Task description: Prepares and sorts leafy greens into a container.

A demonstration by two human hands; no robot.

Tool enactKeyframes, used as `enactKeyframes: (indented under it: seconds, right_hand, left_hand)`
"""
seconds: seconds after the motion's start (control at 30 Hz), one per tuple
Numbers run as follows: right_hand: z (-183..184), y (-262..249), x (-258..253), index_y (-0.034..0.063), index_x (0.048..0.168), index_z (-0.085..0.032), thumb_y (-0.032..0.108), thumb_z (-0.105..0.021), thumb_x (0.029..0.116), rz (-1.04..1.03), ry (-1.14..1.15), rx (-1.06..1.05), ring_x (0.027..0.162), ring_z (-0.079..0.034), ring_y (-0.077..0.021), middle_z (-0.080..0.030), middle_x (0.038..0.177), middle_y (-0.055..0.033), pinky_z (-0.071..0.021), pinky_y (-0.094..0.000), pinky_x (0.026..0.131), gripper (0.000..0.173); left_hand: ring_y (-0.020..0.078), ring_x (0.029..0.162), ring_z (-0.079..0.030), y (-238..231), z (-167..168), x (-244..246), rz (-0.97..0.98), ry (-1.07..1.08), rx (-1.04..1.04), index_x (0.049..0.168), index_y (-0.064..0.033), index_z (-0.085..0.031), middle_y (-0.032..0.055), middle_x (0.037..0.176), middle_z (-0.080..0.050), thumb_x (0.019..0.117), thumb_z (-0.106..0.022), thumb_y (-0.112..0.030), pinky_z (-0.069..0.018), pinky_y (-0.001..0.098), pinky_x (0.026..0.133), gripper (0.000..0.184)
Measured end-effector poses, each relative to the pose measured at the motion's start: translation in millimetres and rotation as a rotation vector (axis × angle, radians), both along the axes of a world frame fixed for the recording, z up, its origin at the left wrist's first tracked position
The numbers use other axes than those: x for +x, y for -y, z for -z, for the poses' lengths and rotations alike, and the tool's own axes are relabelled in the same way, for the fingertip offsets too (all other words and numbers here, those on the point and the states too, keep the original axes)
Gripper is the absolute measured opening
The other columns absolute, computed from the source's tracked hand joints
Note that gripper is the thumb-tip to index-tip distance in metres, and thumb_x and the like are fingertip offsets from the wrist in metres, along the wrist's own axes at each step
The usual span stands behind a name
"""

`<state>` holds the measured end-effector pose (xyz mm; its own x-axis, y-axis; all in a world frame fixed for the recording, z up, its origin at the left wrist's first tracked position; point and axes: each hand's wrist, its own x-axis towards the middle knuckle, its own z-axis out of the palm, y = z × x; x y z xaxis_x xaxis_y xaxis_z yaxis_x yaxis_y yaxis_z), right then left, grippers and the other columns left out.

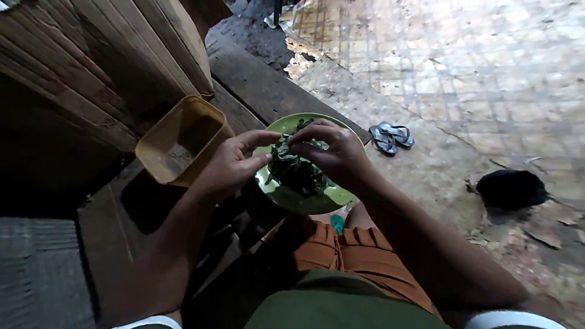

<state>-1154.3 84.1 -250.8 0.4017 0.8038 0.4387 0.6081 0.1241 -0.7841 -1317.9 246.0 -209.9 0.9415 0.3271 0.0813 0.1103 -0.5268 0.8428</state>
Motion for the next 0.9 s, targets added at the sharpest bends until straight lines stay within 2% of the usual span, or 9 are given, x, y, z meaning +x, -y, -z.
enactKeyframes:
  seconds: [0.03, 0.1, 0.2, 0.37, 0.5, 0.63, 0.73, 0.83, 0.9]
  right_hand:
    - [1, 2, 3, 0.0102, 0.104, -0.077, 0.019, -0.067, 0.0973, -0.004, -0.088, 0.032, 0.097, -0.066, -0.0081, -0.07, 0.102, -0.0009, -0.056, -0.0302, 0.089, 0.015]
    - [3, 5, 4, 0.0086, 0.105, -0.075, 0.015, -0.067, 0.0972, -0.027, -0.266, 0.098, 0.092, -0.067, -0.0045, -0.071, 0.1, 0.0017, -0.057, -0.0246, 0.084, 0.013]
    - [6, 9, 5, 0.0065, 0.105, -0.074, 0.01, -0.067, 0.0968, -0.063, -0.438, 0.169, 0.091, -0.068, -0.0059, -0.072, 0.099, 0.0011, -0.0585, -0.0249, 0.083, 0.012]
    - [8, 13, 8, 0.0047, 0.105, -0.074, 0.008, -0.064, 0.098, -0.065, -0.464, 0.185, 0.09, -0.068, -0.0056, -0.072, 0.098, 0.0007, -0.0585, -0.025, 0.084, 0.012]
    - [6, 20, 11, 0.0079, 0.108, -0.074, 0.011, -0.062, 0.1002, -0.002, -0.441, 0.118, 0.086, -0.065, -0.001, -0.072, 0.096, 0.0045, -0.0552, -0.0204, 0.078, 0.014]
    - [3, 26, 15, 0.0092, 0.119, -0.071, 0.015, -0.06, 0.102, 0.048, -0.403, 0.027, 0.095, -0.068, -0.0039, -0.072, 0.107, 0.0014, -0.0575, -0.0239, 0.085, 0.021]
    - [2, 25, 14, 0.0102, 0.112, -0.073, 0.02, -0.061, 0.1006, 0.063, -0.2, 0.021, 0.093, -0.065, -0.0062, -0.071, 0.105, 0.0012, -0.0546, -0.0265, 0.082, 0.019]
    - [4, 22, 14, 0.0106, 0.103, -0.074, 0.023, -0.064, 0.0996, 0.114, -0.055, 0.026, 0.095, -0.064, -0.0068, -0.069, 0.1, 0.0004, -0.0532, -0.0287, 0.085, 0.016]
    - [7, 22, 16, 0.0111, 0.103, -0.074, 0.024, -0.064, 0.0996, 0.141, -0.061, 0.029, 0.094, -0.064, -0.0049, -0.069, 0.099, 0.0009, -0.0524, -0.0273, 0.085, 0.017]
  left_hand:
    - [0.0032, 0.108, -0.065, 3, 2, 4, 0.021, 0.003, -0.025, 0.13, -0.0052, -0.066, 0.0022, 0.126, -0.068, 0.0971, -0.06, -0.003, -0.0535, 0.0228, 0.096, 0.033]
    - [0.0036, 0.108, -0.065, 6, 6, 12, 0.035, 0.005, -0.01, 0.126, -0.0083, -0.069, 0.0011, 0.123, -0.069, 0.0982, -0.063, -0.009, -0.0541, 0.0249, 0.096, 0.028]
    - [0.0038, 0.109, -0.065, 9, 11, 25, 0.036, 0.062, 0.021, 0.114, -0.0101, -0.073, -0.0018, 0.118, -0.071, 0.0988, -0.064, -0.015, -0.0544, 0.0266, 0.096, 0.019]
    - [0.0016, 0.09, -0.068, 18, 9, 39, 0.007, 0.082, -0.005, 0.105, -0.0081, -0.072, -0.0033, 0.097, -0.073, 0.0993, -0.064, -0.012, -0.0566, 0.0227, 0.084, 0.01]
    - [0.0011, 0.088, -0.067, 19, 8, 41, 0.001, 0.065, 0.028, 0.104, -0.0082, -0.072, -0.0034, 0.094, -0.072, 0.0995, -0.065, -0.015, -0.0563, 0.0228, 0.082, 0.011]
    - [0.0005, 0.089, -0.067, 18, 7, 40, 0.0, 0.064, 0.095, 0.104, -0.0098, -0.073, -0.0043, 0.096, -0.072, 0.0991, -0.065, -0.017, -0.0557, 0.0229, 0.083, 0.011]
    - [0.0005, 0.093, -0.067, 19, 7, 39, 0.002, 0.054, 0.12, 0.104, -0.0101, -0.074, -0.0039, 0.1, -0.072, 0.0984, -0.066, -0.017, -0.0551, 0.0235, 0.086, 0.011]
    - [0.0016, 0.103, -0.066, 17, 8, 38, 0.025, 0.053, 0.161, 0.105, -0.0111, -0.075, -0.0029, 0.108, -0.073, 0.0989, -0.065, -0.019, -0.054, 0.0263, 0.093, 0.014]
    - [0.0033, 0.109, -0.066, 17, 9, 38, 0.032, 0.049, 0.152, 0.112, -0.0103, -0.074, -0.0012, 0.115, -0.072, 0.0998, -0.061, -0.015, -0.0533, 0.0284, 0.097, 0.018]
